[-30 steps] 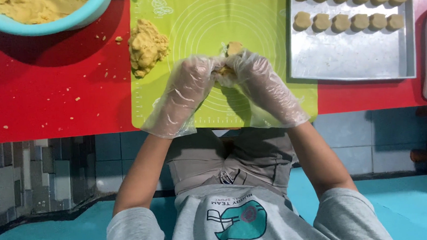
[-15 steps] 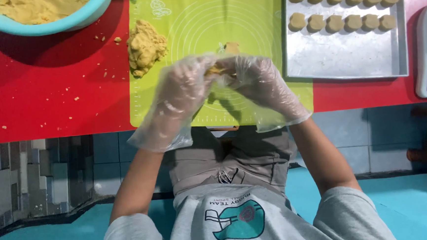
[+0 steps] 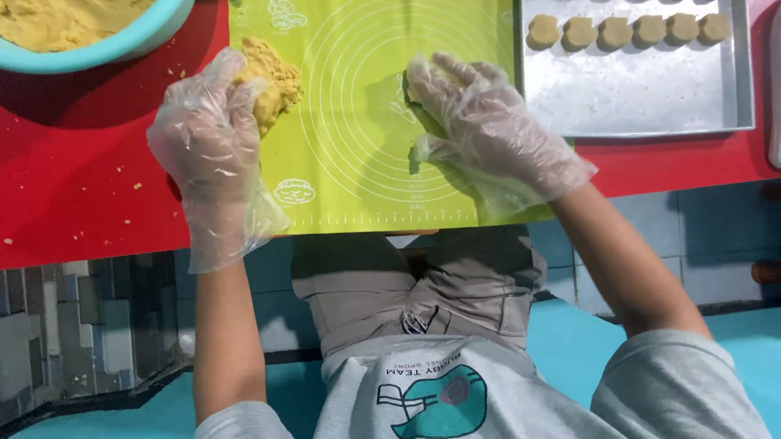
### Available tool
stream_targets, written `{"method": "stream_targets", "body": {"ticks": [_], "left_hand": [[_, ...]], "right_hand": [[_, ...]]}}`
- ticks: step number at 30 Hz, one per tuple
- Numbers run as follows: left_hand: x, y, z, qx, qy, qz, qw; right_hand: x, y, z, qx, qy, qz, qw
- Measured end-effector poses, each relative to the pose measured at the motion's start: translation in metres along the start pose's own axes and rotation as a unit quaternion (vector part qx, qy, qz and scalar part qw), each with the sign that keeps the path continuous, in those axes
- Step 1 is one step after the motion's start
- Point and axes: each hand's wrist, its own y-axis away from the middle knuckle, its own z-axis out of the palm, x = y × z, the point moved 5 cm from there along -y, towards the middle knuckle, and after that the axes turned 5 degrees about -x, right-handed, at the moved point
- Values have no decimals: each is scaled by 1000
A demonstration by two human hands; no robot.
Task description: Cutting circular shapes from cookie dough using a hand-held cutter and placing them on a baking sheet.
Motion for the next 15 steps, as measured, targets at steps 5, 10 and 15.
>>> {"method": "stream_targets", "body": {"ticks": [5,10,15], "left_hand": [[9,-1,-6,20,37,-11,999],[7,3,0,42,43,0,998],[8,5,2,26,54,15,998]], "right_hand": [[15,-17,9,-88,-6,14,996],[16,-9,14,12,36,-61,997],[12,-12,9,-27,23,-57,998]]}}
